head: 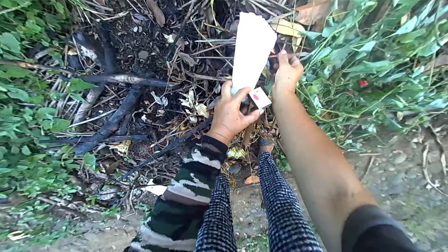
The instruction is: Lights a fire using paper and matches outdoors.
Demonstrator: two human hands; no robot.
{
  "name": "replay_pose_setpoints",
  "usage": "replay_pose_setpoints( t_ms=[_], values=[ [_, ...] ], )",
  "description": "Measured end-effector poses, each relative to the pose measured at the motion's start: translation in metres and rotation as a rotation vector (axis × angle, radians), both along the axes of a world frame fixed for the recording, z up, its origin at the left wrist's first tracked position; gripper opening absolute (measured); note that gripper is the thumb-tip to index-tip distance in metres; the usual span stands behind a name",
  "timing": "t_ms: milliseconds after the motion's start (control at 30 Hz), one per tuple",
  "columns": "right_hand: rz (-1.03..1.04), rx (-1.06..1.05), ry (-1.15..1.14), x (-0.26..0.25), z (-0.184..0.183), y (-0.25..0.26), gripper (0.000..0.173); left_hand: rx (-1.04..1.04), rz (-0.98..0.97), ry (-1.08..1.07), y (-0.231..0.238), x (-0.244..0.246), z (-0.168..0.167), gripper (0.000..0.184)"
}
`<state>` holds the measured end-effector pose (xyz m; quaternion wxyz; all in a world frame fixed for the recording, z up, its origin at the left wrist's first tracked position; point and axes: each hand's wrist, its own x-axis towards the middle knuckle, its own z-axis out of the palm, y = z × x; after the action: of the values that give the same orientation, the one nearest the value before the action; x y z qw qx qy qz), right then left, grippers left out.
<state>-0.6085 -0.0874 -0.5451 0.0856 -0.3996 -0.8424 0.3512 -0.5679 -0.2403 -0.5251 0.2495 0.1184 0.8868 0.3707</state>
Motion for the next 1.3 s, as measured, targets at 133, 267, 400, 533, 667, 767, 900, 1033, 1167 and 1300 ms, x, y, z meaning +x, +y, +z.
replay_pose_setpoints(
  t_ms=[133, 267, 400, 533, 667, 767, 900, 1033, 1167, 1300],
  values=[
    [-0.291, -0.715, 0.238, 0.032, -0.013, 0.02, 0.034, -0.008, 0.002, -0.001, 0.003, 0.0, -0.005, 0.06],
    [-0.212, -0.798, 0.241, 0.133, 0.047, -0.001, 0.038, -0.031, -0.016, 0.068, 0.002, 0.004, -0.011, 0.06],
    [-0.388, -0.817, 0.135, 0.236, 0.052, -0.038, 0.028, -0.06, -0.07, 0.13, -0.004, -0.002, -0.006, 0.062],
    [-0.436, -0.861, -0.027, 0.29, 0.031, -0.053, 0.023, -0.015, -0.016, 0.196, -0.025, -0.007, 0.01, 0.061],
    [-0.416, -0.926, 0.027, 0.293, 0.031, -0.047, 0.021, 0.005, 0.041, 0.163, -0.046, 0.007, 0.026, 0.063],
    [-0.318, -0.965, 0.1, 0.282, 0.046, -0.036, 0.014, 0.084, 0.12, 0.085, -0.049, 0.028, 0.036, 0.064],
    [-0.02, -0.939, 0.256, 0.257, 0.068, -0.023, 0.015, 0.299, 0.321, -0.105, -0.042, 0.058, 0.053, 0.065],
    [0.263, -0.916, 0.358, 0.227, 0.075, -0.02, 0.036, 0.474, 0.394, -0.231, -0.036, 0.085, 0.059, 0.063],
    [0.256, -1.134, 0.369, 0.218, 0.072, -0.03, 0.062, 0.463, 0.23, -0.197, -0.037, 0.108, 0.055, 0.063],
    [0.109, -1.401, 0.393, 0.223, 0.061, -0.043, 0.056, 0.394, 0.161, -0.132, -0.043, 0.128, 0.052, 0.062]
  ],
)
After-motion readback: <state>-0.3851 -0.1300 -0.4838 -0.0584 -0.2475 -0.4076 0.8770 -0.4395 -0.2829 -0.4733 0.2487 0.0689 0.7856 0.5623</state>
